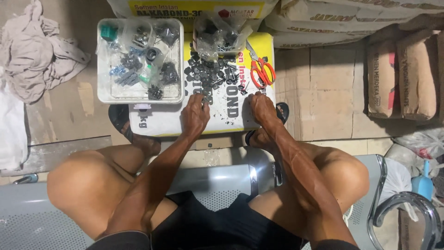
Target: Sorting and organizing small metal hardware components like nuts and bolts into a plastic storage tray.
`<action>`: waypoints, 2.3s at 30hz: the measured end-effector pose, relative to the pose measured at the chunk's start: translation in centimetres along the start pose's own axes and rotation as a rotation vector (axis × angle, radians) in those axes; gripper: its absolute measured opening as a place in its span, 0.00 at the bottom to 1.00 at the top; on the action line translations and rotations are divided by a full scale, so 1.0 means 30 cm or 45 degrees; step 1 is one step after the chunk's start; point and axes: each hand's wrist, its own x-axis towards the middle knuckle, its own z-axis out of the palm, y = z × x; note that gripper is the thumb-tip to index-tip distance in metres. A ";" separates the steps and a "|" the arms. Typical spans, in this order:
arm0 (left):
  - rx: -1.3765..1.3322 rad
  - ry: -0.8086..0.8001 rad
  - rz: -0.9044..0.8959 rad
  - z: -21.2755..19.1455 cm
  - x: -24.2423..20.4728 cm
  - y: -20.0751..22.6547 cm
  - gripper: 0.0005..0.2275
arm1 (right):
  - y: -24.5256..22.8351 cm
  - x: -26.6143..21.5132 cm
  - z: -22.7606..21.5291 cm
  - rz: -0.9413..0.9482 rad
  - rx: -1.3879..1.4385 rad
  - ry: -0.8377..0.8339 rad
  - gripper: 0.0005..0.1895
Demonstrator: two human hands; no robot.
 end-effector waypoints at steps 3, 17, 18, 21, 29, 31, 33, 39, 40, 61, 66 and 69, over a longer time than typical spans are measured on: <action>0.044 0.011 0.056 -0.022 0.009 -0.013 0.07 | 0.056 0.025 0.070 -0.167 -0.309 -0.027 0.12; -0.228 0.043 0.025 0.054 0.071 0.003 0.06 | -0.125 0.007 -0.221 -0.010 0.703 -0.041 0.06; -0.404 0.107 0.011 0.052 0.065 0.020 0.07 | -0.133 0.006 -0.218 -0.114 0.940 0.072 0.06; -0.879 0.217 -0.130 0.054 0.061 0.115 0.05 | -0.163 0.018 -0.222 -0.245 1.225 0.070 0.08; -1.531 0.059 -0.482 0.015 0.127 0.175 0.10 | -0.212 -0.027 -0.250 -0.323 1.386 0.101 0.09; -1.577 0.057 -0.495 0.018 0.134 0.167 0.09 | -0.211 -0.023 -0.238 -0.323 1.389 0.093 0.08; -1.601 0.043 -0.499 0.003 0.129 0.176 0.10 | -0.203 -0.015 -0.219 -0.354 1.375 0.114 0.08; -1.580 0.053 -0.500 -0.014 0.115 0.167 0.10 | -0.205 0.000 -0.210 -0.364 1.402 0.082 0.08; -1.579 0.053 -0.503 -0.014 0.114 0.165 0.10 | -0.211 -0.001 -0.216 -0.363 1.403 0.080 0.08; -0.302 0.081 -0.132 -0.034 0.010 0.106 0.06 | -0.120 0.198 0.044 -0.361 0.268 0.541 0.05; 0.000 -0.017 0.044 -0.015 0.012 0.011 0.08 | -0.089 0.199 0.038 -0.228 0.261 0.511 0.11; 0.080 -0.019 0.070 0.009 0.022 -0.037 0.08 | -0.010 0.157 -0.012 -0.060 0.248 0.294 0.09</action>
